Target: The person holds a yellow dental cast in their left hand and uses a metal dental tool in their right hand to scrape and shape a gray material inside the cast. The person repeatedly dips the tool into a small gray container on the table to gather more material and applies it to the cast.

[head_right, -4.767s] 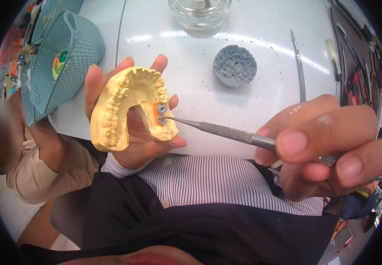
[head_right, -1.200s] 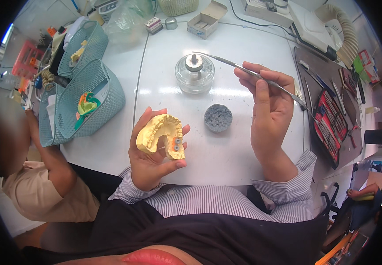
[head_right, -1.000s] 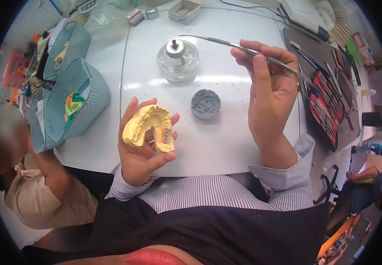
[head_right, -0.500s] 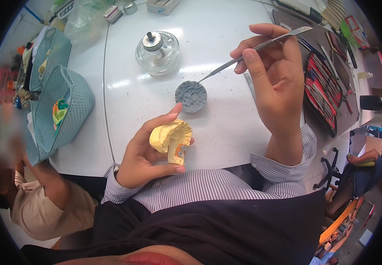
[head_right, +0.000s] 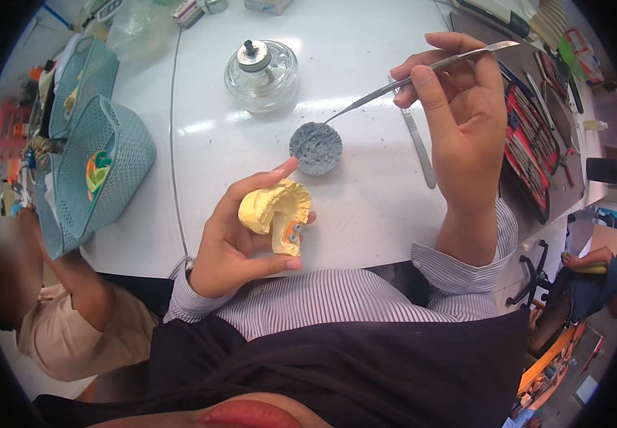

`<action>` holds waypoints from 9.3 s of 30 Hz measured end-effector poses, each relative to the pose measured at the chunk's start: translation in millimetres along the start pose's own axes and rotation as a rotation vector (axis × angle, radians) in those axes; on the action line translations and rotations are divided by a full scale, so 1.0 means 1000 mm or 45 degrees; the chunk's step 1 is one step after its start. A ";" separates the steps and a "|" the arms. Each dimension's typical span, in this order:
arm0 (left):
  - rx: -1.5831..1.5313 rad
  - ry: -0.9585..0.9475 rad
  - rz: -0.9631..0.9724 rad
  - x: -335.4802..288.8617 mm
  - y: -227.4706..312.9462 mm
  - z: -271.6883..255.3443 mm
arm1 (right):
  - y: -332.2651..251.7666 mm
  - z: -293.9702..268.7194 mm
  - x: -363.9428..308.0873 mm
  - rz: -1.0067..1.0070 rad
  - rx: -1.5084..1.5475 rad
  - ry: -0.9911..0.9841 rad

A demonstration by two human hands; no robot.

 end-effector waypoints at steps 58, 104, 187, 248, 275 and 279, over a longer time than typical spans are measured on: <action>0.252 0.163 0.588 -0.013 0.010 -0.018 | -0.041 0.023 -0.033 -0.607 0.377 -0.344; 0.158 0.198 0.623 -0.011 0.006 -0.018 | -0.039 0.017 -0.033 -0.643 0.176 -0.369; -0.792 -0.298 0.336 -0.011 0.007 -0.022 | -0.020 0.001 -0.026 -0.179 0.449 0.058; -0.865 -0.620 1.114 -0.145 0.102 0.107 | -0.039 -0.005 -0.035 -0.243 0.079 0.470; 0.081 -0.269 0.851 -0.012 0.033 0.041 | -0.007 0.007 -0.011 -0.170 0.482 0.254; 0.079 -0.308 0.836 -0.009 0.030 0.031 | -0.005 0.020 -0.006 -0.150 0.446 0.138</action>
Point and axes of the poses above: each hand's wrist, its own x-axis towards the middle knuckle, its own z-axis out of the palm, y = z × x, the point moved 2 cm from there along x, towards the middle knuckle, and after that the axes turned 15 degrees about -x, right-handed, at the moved point
